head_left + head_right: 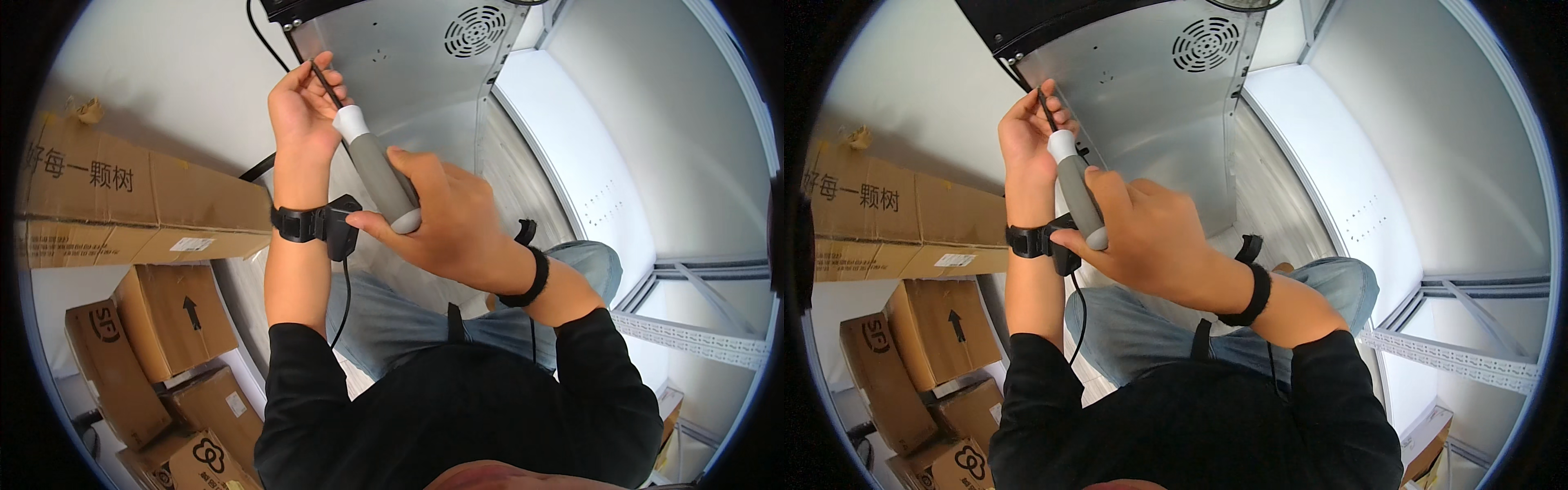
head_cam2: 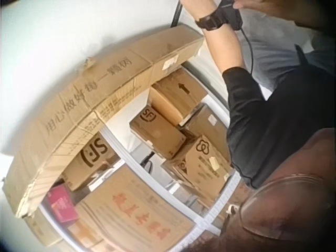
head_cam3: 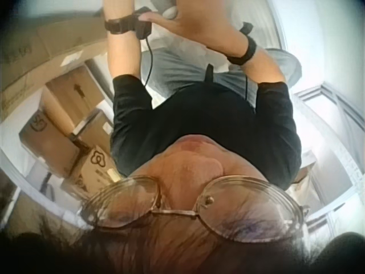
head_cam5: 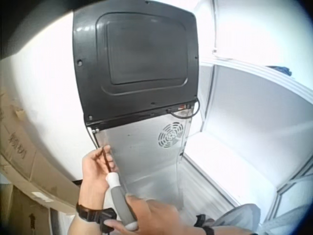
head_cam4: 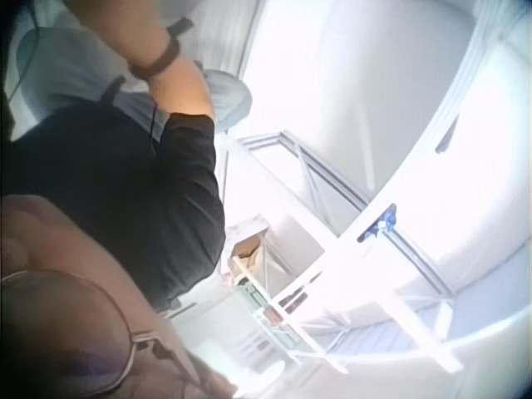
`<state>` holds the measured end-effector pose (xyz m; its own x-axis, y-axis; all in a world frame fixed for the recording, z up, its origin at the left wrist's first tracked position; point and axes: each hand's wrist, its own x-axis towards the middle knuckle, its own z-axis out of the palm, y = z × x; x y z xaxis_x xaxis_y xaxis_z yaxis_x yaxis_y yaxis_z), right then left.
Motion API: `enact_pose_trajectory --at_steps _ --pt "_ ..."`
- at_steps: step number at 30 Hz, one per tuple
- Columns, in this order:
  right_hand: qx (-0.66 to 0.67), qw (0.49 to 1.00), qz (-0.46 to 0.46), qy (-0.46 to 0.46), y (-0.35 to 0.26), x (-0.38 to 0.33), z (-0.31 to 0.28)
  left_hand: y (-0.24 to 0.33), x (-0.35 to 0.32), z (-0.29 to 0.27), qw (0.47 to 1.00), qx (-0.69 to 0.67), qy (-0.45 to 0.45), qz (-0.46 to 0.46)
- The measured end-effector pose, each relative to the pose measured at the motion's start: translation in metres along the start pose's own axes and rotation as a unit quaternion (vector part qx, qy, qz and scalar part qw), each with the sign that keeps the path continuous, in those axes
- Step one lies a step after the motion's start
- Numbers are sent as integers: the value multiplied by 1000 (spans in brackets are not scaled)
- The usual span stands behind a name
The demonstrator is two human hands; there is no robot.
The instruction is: The person wipes a black electronic device with a blue cloth, then uses a screwdriver to attach screws to the device and a metal panel. The person handles the device and panel while working in a storage area.
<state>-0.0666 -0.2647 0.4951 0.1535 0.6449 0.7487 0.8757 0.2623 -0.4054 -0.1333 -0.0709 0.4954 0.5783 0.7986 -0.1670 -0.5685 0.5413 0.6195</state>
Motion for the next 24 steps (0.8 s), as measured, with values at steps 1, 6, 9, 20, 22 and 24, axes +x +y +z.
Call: enact_pose_trajectory --at_steps 1,6,9,20,22,24 --pt "-9 1000 3 5 0 -1 0 -1 0 1 1000 1 0 2" --pt "-39 999 9 -6 -5 -5 -3 -2 2 -10 999 -13 -43 -5" --pt "-37 999 23 -20 -5 -10 -7 -3 -2 -6 999 15 -26 18" --pt "128 946 259 -148 55 -26 -79 -59 -15 -23 984 38 -175 21" --pt "199 859 434 -184 73 -15 -106 -81 -19 -10 982 95 -160 15" --pt "242 840 441 -206 112 -20 -139 -107 -21 12 977 129 -170 -13"
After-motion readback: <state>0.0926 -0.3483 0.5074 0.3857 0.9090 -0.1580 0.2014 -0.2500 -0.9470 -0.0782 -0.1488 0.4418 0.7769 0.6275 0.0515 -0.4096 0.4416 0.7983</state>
